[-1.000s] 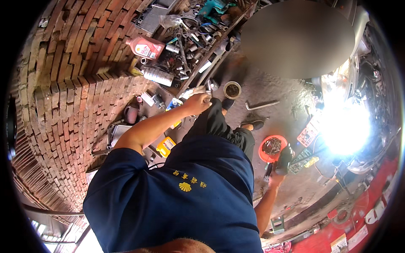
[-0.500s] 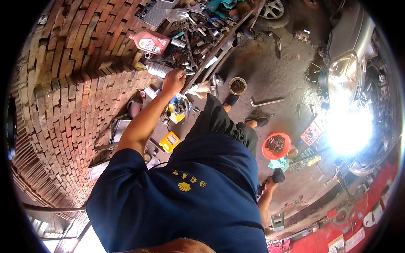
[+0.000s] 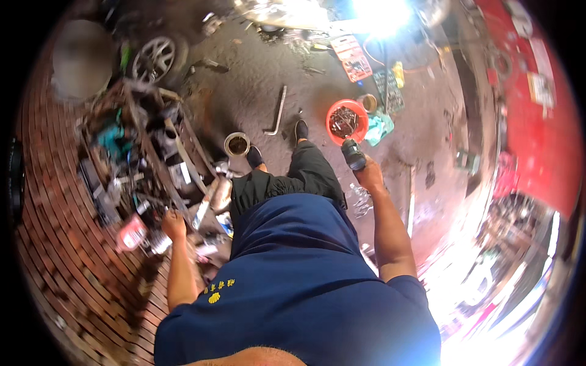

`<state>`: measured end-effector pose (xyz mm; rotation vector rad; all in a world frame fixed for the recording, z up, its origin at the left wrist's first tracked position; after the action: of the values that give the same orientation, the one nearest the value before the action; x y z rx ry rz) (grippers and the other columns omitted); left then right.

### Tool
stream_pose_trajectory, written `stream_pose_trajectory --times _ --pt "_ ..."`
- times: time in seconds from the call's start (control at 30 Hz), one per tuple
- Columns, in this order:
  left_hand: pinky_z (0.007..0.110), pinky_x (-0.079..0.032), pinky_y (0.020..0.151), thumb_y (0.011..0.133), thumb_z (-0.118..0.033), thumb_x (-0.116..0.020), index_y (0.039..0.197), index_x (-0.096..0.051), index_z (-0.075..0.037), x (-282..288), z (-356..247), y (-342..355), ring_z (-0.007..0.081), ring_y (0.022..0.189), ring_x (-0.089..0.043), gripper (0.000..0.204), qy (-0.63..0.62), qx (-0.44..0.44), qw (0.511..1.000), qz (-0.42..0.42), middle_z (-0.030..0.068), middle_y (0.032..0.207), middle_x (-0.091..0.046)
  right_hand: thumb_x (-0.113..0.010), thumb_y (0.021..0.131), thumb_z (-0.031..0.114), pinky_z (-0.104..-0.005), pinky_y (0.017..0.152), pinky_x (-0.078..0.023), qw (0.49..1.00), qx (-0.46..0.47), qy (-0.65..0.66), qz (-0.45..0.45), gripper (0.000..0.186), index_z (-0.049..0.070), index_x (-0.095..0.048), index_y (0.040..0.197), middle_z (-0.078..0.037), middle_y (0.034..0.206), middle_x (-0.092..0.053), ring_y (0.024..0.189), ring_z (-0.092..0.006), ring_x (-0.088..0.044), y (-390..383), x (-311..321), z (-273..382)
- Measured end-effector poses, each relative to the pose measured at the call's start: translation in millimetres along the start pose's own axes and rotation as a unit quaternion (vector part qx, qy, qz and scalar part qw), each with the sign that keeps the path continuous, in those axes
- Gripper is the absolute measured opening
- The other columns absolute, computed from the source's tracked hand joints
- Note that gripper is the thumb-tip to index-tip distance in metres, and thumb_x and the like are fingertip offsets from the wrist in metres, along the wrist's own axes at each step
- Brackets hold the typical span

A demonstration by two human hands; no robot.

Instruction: The person works under the hood of a car, using a yellow funnel to pour fluid into the engine and then using a cordless impact wrench to tighten bolts on the engine block. The person also handles a white cloth and various engine components during the process.

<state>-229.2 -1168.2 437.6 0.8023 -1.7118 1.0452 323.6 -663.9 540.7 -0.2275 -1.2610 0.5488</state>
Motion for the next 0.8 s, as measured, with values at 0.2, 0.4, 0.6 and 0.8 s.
stream_pose_trajectory --times 0.2,0.4,0.6,0.8 --pt "0.045 -0.057 0.077 0.097 -0.014 -0.068 0.106 -0.073 -0.002 32 -123 35 0.034 0.083 -0.072 0.015 -0.065 -0.181 0.981 -0.01 0.0169 0.095 -0.072 -0.071 0.087 0.026 -0.0519 0.096 -0.056 0.979 -0.186 0.009 0.078 0.037 0.012 -0.073 0.121 -0.023 0.115 -0.076 0.113 -0.0444 -0.07 -20 -29 -89" --pt "0.039 -0.056 0.086 0.101 -0.015 -0.067 0.117 -0.073 0.002 38 -308 62 0.0267 0.091 -0.071 0.025 -0.136 -0.16 0.962 0.173 0.0161 0.104 -0.075 -0.074 0.083 0.026 -0.0519 0.094 -0.057 0.934 -0.329 0.073 0.117 0.04 0.01 -0.076 0.119 -0.024 0.115 -0.076 0.114 -0.0423 -0.072 -44 -79 -204" --pt "0.033 -0.057 0.084 0.099 -0.02 -0.069 0.116 -0.077 -0.002 35 -492 45 0.0201 0.091 -0.074 0.026 -0.07 -0.287 0.92 0.258 0.0133 0.1 -0.078 -0.076 0.084 0.03 -0.0529 0.098 -0.056 0.92 -0.359 0.102 0.118 0.04 0.015 -0.073 0.121 -0.024 0.122 -0.074 0.118 -0.0468 -0.068 -41 -104 -282" --pt "0.027 -0.054 0.087 0.105 -0.016 -0.066 0.119 -0.074 0.003 80 -642 38 0.0119 0.093 -0.068 0.025 -0.09 -0.283 0.903 0.31 0.0052 0.101 -0.076 -0.065 0.092 0.027 -0.0521 0.103 -0.054 0.867 -0.417 0.252 0.101 0.034 0.011 -0.074 0.12 -0.023 0.126 -0.073 0.123 -0.0437 -0.067 22 -104 -285"
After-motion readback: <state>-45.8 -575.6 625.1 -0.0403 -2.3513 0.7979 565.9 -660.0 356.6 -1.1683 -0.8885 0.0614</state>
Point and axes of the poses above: each hand's wrist, its own y-axis towards the middle knuckle, its own x-axis out of the back of the hand, z = x × y, the point moved 3 cm from there along y, towards the middle knuckle
